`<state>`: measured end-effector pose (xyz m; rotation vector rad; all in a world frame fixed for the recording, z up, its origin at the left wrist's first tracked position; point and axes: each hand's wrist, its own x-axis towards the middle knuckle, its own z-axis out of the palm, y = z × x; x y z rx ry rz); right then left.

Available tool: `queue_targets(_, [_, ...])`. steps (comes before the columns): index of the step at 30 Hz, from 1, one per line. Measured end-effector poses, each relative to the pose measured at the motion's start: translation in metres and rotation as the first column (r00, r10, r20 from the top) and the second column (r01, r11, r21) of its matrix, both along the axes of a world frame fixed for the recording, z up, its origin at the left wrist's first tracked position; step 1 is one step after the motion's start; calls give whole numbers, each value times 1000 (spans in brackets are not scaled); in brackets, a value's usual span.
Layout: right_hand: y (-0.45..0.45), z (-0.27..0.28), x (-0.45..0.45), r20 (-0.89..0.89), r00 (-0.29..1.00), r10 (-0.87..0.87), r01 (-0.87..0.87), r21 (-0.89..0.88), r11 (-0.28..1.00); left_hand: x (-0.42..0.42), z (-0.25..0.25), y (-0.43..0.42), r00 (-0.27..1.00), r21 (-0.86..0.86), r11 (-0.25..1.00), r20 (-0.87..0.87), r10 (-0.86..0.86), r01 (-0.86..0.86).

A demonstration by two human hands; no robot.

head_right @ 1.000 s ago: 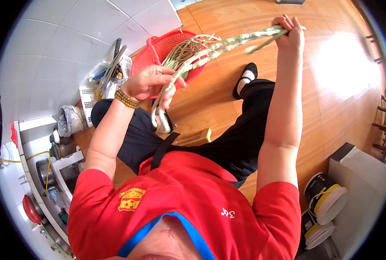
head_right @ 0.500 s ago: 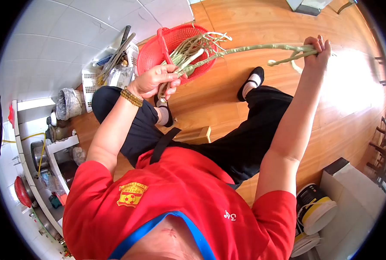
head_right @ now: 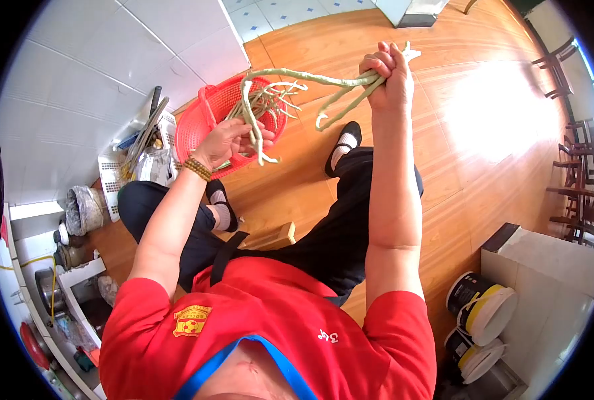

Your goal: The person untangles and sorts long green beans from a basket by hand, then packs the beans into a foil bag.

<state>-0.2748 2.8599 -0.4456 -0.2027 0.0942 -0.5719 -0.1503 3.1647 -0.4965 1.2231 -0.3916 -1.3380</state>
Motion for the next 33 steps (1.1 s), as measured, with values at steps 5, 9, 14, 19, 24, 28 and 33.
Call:
queue_targets(5, [3, 10, -6, -30, 999, -24, 23, -11, 1000, 27, -47, 22, 878, 30, 919, 310, 364, -392])
queue_targets(9, [18, 8, 6, -100, 994, 37, -44, -65, 997, 8, -16, -7, 826, -166, 948, 464, 320, -273])
queue_targets(14, [26, 8, 16, -48, 995, 92, -94, -30, 995, -14, -14, -75, 824, -307, 951, 548, 146, 36])
queue_targets(19, [18, 6, 13, 4, 994, 110, -110, 84, 990, -21, -41, -82, 919, -381, 922, 383, 90, 68])
queue_targets(24, [21, 4, 17, 16, 993, 117, -118, 146, 982, -31, -41, -80, 938, -410, 906, 345, 43, 109])
queue_targets(28, [22, 8, 16, 69, 987, 142, -151, 156, 976, -40, -25, -84, 974, -285, 958, 220, 59, 6])
queue_targets(33, [29, 12, 19, 98, 977, 192, -205, 149, 967, -42, -25, -94, 866, -256, 964, 465, 183, -66])
